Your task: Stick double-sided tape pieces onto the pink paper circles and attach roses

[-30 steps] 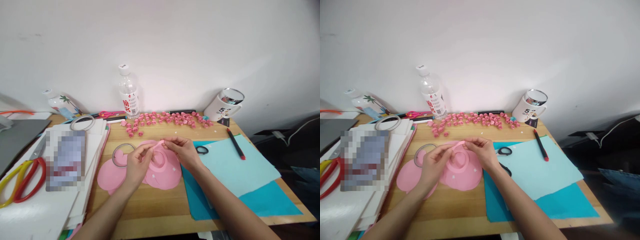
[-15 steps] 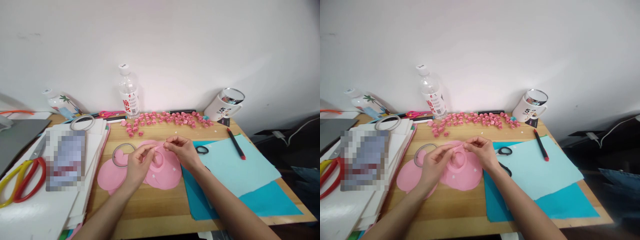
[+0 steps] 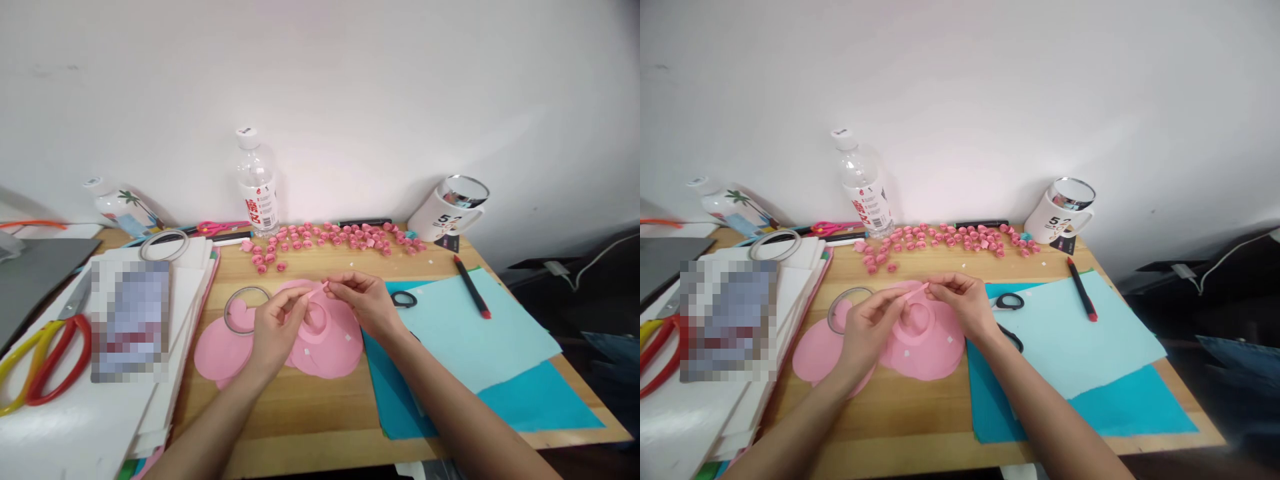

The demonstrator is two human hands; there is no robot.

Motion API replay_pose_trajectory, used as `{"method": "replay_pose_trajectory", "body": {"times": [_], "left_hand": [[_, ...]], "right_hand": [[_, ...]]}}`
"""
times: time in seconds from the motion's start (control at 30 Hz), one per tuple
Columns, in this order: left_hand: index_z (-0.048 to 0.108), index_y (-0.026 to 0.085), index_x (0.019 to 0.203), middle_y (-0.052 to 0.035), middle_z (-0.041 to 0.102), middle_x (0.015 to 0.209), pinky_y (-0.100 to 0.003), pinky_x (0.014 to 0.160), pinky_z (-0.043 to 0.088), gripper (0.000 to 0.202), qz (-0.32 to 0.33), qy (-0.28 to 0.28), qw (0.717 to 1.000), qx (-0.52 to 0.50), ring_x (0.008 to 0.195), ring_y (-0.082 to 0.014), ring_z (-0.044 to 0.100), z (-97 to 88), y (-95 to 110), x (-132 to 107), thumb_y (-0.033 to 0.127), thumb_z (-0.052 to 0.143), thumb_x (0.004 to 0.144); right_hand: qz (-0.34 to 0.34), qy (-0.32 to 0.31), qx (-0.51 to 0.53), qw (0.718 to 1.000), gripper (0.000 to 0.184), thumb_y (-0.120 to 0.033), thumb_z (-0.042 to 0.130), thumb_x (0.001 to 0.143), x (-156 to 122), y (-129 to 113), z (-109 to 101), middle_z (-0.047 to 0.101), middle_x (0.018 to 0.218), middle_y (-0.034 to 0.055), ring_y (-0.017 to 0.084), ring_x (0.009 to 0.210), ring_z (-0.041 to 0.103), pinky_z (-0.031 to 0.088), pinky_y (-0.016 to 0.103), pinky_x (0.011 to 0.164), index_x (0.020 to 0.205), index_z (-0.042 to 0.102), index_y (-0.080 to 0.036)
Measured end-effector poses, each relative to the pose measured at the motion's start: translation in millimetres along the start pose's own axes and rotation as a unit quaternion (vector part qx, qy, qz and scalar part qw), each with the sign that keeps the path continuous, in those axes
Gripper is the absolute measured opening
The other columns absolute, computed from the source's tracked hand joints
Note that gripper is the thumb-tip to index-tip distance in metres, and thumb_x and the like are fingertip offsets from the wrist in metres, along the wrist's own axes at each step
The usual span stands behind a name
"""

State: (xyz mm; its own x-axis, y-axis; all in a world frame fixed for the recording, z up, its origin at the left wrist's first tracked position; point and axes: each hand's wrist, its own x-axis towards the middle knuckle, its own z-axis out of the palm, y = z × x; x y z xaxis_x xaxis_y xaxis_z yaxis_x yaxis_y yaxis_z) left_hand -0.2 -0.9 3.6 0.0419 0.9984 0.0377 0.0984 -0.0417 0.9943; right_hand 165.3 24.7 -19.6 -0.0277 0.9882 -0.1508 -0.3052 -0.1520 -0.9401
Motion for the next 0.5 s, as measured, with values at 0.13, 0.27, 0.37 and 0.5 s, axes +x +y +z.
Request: {"method": "replay_pose_trajectory", "body": {"times": [0.13,0.27,0.37,0.5], "left_hand": [[0.067,0.016,0.088,0.002,0.063,0.06,-0.02,0.058,0.047,0.013,-0.007,0.001,1.0,0.0,0.055,-0.0094,0.058,1.3,3.3,-1.0,0.021,0.058,0.08],[0.067,0.016,0.083,0.0013,0.064,0.063,-0.02,0.056,0.047,0.01,-0.011,0.006,1.0,-0.002,0.054,-0.0098,0.058,2.0,5.5,-1.5,0.021,0.059,0.078],[0.067,0.017,0.082,0.0016,0.063,0.06,-0.021,0.057,0.047,0.01,-0.013,0.009,1.0,-0.002,0.054,-0.011,0.058,2.0,5.3,-1.1,0.022,0.06,0.077],[0.067,0.017,0.08,0.0009,0.063,0.06,-0.022,0.056,0.047,0.01,-0.017,0.007,1.0,-0.003,0.054,-0.0117,0.058,1.6,3.7,0.0,0.024,0.06,0.077]], "right_hand": [[-0.003,-0.001,-0.002,1.0,0.018,-0.029,0.08,0.06,-0.5,-1.9,0.2,0.07,0.069,0.0012,0.012,0.06,0.062,0.051,0.026,0.065,0.071,0.07,-0.019],[-0.012,0.001,-0.003,1.0,0.02,-0.028,0.081,0.057,-0.3,-2.3,0.3,0.066,0.06,-0.0014,0.011,0.056,0.06,0.049,0.025,0.061,0.068,0.068,-0.019],[-0.029,0.003,-0.013,0.999,0.019,-0.028,0.081,0.056,-0.1,-2.2,0.7,0.065,0.06,-0.0008,0.012,0.057,0.059,0.049,0.026,0.06,0.066,0.068,-0.019],[-0.031,0.005,-0.029,0.999,0.015,-0.029,0.079,0.06,-0.5,-2.8,1.6,0.067,0.064,0.0006,0.013,0.062,0.06,0.049,0.027,0.064,0.066,0.069,-0.019]]}}
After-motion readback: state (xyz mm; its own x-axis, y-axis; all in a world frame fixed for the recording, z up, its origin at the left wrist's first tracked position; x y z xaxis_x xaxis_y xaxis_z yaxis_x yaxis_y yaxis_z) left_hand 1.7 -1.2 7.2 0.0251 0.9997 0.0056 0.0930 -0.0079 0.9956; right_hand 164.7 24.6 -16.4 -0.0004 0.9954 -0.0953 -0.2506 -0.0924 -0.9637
